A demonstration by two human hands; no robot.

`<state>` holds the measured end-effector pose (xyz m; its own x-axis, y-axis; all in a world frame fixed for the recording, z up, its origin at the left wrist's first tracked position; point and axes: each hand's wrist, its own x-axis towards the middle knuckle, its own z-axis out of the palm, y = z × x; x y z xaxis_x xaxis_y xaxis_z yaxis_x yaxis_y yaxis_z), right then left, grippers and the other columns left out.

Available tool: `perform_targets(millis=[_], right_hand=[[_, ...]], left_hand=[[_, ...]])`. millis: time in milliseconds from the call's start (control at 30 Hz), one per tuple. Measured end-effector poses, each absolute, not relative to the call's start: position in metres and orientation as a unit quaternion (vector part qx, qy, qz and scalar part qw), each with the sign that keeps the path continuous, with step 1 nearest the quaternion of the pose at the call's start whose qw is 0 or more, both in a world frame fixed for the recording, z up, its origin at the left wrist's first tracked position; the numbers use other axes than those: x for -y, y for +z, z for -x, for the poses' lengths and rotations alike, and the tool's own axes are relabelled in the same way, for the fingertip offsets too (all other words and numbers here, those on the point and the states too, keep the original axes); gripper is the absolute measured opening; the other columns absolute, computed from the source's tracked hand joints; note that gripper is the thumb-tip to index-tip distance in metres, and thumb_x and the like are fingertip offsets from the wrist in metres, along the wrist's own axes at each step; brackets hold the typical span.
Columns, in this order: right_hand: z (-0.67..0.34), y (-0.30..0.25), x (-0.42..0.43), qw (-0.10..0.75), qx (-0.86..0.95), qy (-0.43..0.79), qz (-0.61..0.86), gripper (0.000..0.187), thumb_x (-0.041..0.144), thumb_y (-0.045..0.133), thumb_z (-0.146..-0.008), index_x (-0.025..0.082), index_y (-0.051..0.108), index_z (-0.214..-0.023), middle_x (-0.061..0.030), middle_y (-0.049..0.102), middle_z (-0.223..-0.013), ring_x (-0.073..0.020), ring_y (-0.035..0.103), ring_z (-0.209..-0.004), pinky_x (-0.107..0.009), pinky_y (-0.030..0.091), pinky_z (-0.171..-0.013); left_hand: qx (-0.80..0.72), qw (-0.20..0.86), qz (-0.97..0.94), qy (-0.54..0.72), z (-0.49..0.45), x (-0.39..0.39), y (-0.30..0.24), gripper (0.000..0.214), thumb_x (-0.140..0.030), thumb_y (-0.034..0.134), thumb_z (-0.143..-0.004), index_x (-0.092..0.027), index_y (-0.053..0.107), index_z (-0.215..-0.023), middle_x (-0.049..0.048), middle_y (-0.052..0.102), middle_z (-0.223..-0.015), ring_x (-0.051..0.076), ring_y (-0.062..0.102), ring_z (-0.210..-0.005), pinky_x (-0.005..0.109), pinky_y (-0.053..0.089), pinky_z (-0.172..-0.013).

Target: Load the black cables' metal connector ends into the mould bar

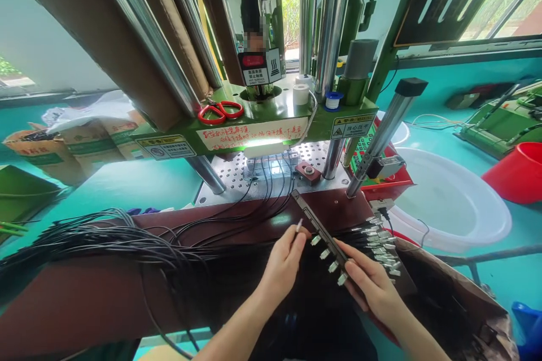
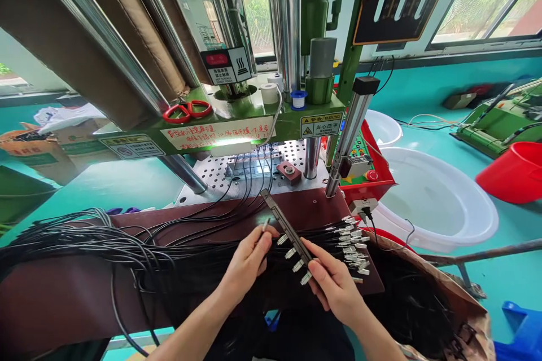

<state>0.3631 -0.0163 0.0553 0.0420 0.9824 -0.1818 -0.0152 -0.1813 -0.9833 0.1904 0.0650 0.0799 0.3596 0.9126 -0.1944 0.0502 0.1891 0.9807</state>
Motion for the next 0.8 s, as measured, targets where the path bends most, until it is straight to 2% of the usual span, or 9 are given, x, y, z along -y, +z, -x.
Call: perform_targets(millis=[100,167,300,400,567,800], right_hand=[[-0.362,0.059,0.018,0.497,0.412,0.52,0.559,0.051,0.045,0.044,-0.087,0.015,0.044,-0.129,0.0069,0.037,-0.048,-0.0043,0.029,-0.036,-0.017,0.021,-0.034],[-0.361,0.06,0.019,0.503,0.396,0.529,0.557,0.052,0.045,0.045,-0.087,0.015,0.043,-0.129,0.0068,0.037,-0.048,-0.0043,0.028,-0.036,-0.017,0.02,-0.034],[-0.362,0.058,0.019,0.489,0.4,0.54,0.556,0.052,0.046,0.045,-0.086,0.014,0.045,-0.128,0.006,0.04,-0.049,-0.0037,0.028,-0.035,-0.017,0.019,-0.033],[-0.364,0.057,0.019,0.476,0.416,0.544,0.552,0.051,0.045,0.045,-0.087,0.015,0.045,-0.128,0.0052,0.042,-0.05,-0.0036,0.029,-0.035,-0.017,0.019,-0.033],[-0.367,0.054,0.019,0.46,0.44,0.554,0.536,0.051,0.045,0.043,-0.088,0.016,0.044,-0.13,0.005,0.043,-0.051,-0.0038,0.029,-0.036,-0.017,0.02,-0.033],[-0.364,0.05,0.019,0.437,0.475,0.538,0.543,0.053,0.046,0.044,-0.087,0.018,0.04,-0.132,0.0068,0.037,-0.05,-0.0042,0.029,-0.035,-0.017,0.022,-0.034]], left_hand=[[-0.464,0.619,-0.464,0.431,-0.186,-0.07,0.088,0.033,-0.051,0.042,-0.082,-0.02,0.05,-0.091,-0.0088,0.025,-0.055,0.004,0.02,-0.042,0.016,0.018,-0.037],[-0.47,0.634,-0.427,0.441,-0.184,-0.072,0.092,0.036,-0.055,0.04,-0.081,-0.021,0.048,-0.087,-0.0099,0.02,-0.052,0.004,0.014,-0.041,0.016,0.012,-0.035],[-0.458,0.702,-0.464,0.287,-0.185,-0.07,0.096,0.044,-0.061,0.044,-0.076,-0.019,0.038,-0.063,-0.0106,0.021,-0.045,0.002,0.012,-0.037,0.016,0.006,-0.034],[-0.439,0.74,-0.467,0.204,-0.188,-0.068,0.099,0.046,-0.062,0.044,-0.075,-0.019,0.034,-0.059,-0.0106,0.02,-0.044,0.003,0.013,-0.037,0.017,0.007,-0.035],[-0.403,0.784,-0.433,0.188,-0.189,-0.07,0.1,0.045,-0.061,0.043,-0.076,-0.021,0.031,-0.059,-0.011,0.019,-0.042,0.004,0.013,-0.035,0.018,0.006,-0.034],[-0.446,0.729,-0.479,0.202,-0.187,-0.07,0.103,0.042,-0.055,0.042,-0.079,-0.02,0.032,-0.058,-0.0108,0.018,-0.046,0.003,0.011,-0.037,0.017,0.006,-0.034]])
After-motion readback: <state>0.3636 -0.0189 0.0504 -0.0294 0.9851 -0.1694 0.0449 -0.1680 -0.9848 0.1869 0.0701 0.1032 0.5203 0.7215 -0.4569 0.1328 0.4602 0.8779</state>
